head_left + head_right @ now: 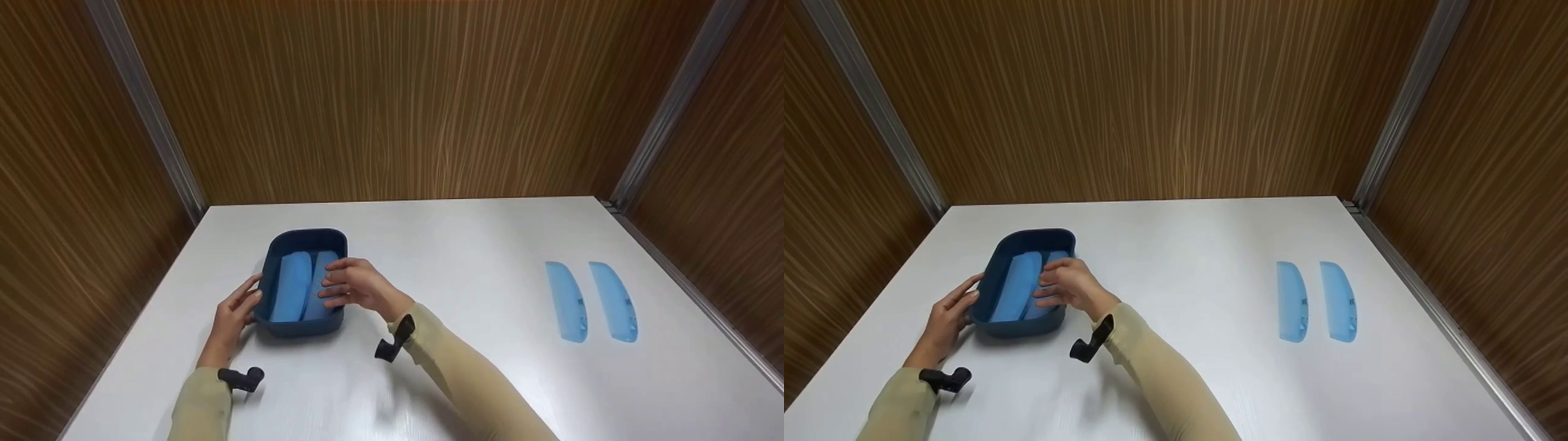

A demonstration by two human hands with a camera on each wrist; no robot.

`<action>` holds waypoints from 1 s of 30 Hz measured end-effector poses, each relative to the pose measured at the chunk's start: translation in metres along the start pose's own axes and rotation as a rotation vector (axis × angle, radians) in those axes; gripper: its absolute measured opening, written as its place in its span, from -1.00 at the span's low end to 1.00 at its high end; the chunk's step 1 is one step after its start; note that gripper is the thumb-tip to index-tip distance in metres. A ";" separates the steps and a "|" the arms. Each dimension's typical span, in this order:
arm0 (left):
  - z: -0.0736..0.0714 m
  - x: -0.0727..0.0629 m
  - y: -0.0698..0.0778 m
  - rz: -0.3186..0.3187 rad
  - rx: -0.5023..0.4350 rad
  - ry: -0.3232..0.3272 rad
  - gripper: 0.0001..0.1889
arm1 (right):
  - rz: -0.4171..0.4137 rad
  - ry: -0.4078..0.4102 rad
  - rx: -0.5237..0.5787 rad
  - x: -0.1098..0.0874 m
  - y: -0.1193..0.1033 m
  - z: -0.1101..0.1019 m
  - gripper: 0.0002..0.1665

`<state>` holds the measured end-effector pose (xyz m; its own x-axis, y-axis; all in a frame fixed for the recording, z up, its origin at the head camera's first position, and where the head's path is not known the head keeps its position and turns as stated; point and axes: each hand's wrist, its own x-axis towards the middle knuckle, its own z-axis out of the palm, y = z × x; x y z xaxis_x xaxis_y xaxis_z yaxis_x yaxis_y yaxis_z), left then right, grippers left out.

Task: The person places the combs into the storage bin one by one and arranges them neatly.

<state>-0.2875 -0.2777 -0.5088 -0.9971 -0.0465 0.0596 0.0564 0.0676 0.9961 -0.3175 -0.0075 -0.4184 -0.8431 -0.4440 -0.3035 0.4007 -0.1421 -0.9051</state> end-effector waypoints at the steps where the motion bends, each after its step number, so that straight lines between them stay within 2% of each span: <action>1: 0.000 0.000 0.000 0.002 0.005 0.000 -0.45 | -0.002 -0.001 -0.003 -0.001 0.000 -0.001 -0.68; 13: -0.002 -0.002 -0.002 0.003 0.019 0.006 -0.45 | 0.011 0.017 -0.003 -0.010 0.000 -0.018 -0.63; 20: -0.001 -0.002 -0.001 -0.012 0.023 -0.001 -0.43 | 0.025 0.029 0.006 -0.015 0.001 -0.031 -0.47; 30: 0.000 -0.002 0.001 -0.006 0.024 -0.002 -0.43 | 0.010 0.031 -0.002 -0.022 -0.001 -0.044 -0.58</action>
<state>-0.2859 -0.2774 -0.5080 -0.9976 -0.0449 0.0533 0.0490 0.0911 0.9946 -0.3151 0.0411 -0.4234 -0.8499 -0.4175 -0.3216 0.4085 -0.1363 -0.9025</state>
